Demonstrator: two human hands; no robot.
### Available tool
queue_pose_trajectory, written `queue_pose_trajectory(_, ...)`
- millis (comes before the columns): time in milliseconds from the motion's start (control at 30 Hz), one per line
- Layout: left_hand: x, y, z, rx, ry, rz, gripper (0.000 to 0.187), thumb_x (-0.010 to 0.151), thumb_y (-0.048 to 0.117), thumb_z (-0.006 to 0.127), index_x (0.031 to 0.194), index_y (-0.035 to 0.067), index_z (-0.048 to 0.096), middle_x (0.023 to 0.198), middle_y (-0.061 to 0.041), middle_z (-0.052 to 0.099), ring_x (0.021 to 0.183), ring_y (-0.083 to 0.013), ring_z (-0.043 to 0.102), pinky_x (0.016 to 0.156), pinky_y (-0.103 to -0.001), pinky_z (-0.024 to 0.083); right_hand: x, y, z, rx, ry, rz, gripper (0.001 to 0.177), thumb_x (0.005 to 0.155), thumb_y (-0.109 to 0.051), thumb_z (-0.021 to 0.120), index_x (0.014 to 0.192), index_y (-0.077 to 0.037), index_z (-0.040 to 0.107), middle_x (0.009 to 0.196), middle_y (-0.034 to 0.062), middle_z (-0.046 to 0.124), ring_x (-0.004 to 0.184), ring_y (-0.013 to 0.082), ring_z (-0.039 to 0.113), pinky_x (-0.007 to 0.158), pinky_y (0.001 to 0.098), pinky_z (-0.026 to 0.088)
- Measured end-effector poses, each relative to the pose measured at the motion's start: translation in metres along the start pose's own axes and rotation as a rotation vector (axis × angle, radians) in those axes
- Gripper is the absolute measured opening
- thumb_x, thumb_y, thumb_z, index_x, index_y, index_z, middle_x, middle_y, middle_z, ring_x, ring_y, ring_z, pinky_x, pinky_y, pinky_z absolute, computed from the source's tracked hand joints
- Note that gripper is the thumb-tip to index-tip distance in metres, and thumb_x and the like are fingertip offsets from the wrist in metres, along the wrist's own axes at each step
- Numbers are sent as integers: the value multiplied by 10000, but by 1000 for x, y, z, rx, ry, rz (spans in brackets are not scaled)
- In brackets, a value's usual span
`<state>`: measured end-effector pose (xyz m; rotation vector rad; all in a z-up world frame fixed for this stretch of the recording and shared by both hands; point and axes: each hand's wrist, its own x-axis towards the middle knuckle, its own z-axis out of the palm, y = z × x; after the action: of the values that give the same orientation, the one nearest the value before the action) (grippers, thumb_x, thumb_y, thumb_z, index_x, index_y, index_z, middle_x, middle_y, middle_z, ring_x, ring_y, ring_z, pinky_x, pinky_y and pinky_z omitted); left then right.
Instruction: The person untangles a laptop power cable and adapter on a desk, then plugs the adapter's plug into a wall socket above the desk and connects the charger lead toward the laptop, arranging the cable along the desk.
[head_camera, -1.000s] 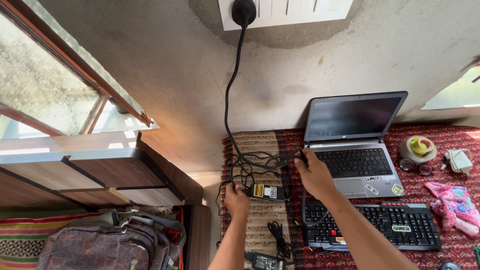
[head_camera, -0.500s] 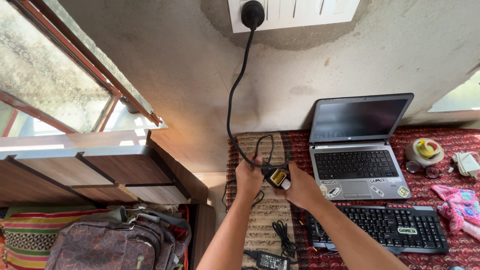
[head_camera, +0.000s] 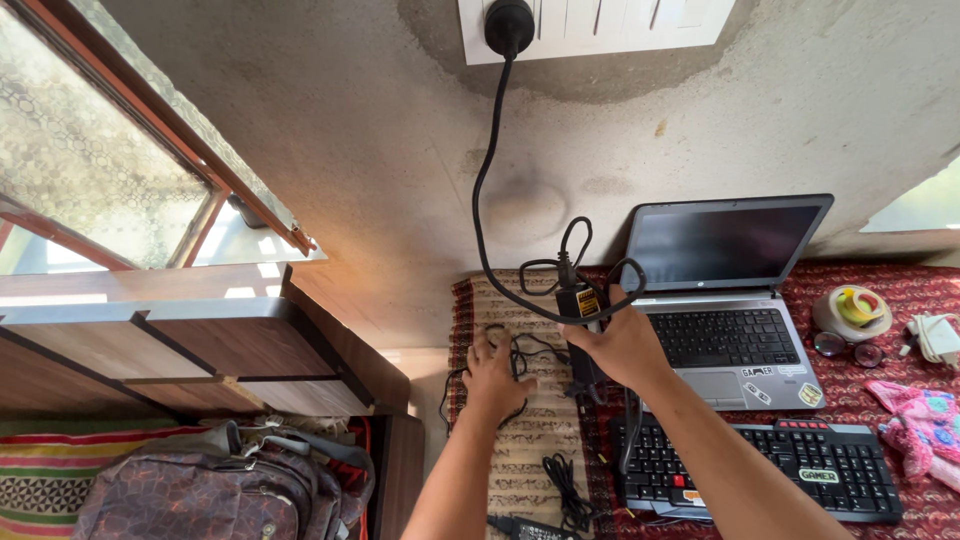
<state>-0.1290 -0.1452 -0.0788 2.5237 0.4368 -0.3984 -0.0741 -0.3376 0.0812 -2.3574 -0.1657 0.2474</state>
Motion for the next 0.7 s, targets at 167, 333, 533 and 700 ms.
queue_pose_trajectory(167, 1, 7, 8, 181, -36, -22, 1030, 763, 368, 864, 1598, 278, 269, 1638, -228, 199, 1479, -451, 266, 1103, -614, 351, 10, -5, 10, -7, -70, 90, 610, 786, -497, 833, 1054, -1, 600, 903, 199, 738, 849, 292, 749, 751, 425, 595)
queue_pose_trajectory(333, -5, 8, 23, 181, 26, -57, 885, 772, 207, 827, 1545, 191, 397, 1551, -271, 352, 1194, -391, 602, 991, -460, 477, 19, 0, 27, 75, 1, -73, 548, 775, -481, 803, 1054, -38, 640, 931, 167, 747, 861, 291, 734, 771, 422, 570)
queue_pose_trajectory(533, -29, 10, 32, 6, 137, 74, 643, 833, 108, 709, 1440, 57, 503, 1123, -204, 704, 889, -392, 713, 732, -471, 580, 31, -5, 41, 118, -111, 150, 667, 771, -564, 757, 1129, -31, 575, 871, 181, 741, 783, 301, 762, 714, 423, 596)
queue_pose_trajectory(700, -50, 6, 23, -200, -31, 132, 451, 824, 120, 690, 1275, 125, 680, 924, -188, 765, 842, -349, 720, 790, -489, 553, 43, -2, 53, 48, -83, 95, 750, 771, -655, 754, 1100, 0, 590, 847, 190, 727, 799, 285, 750, 720, 416, 582)
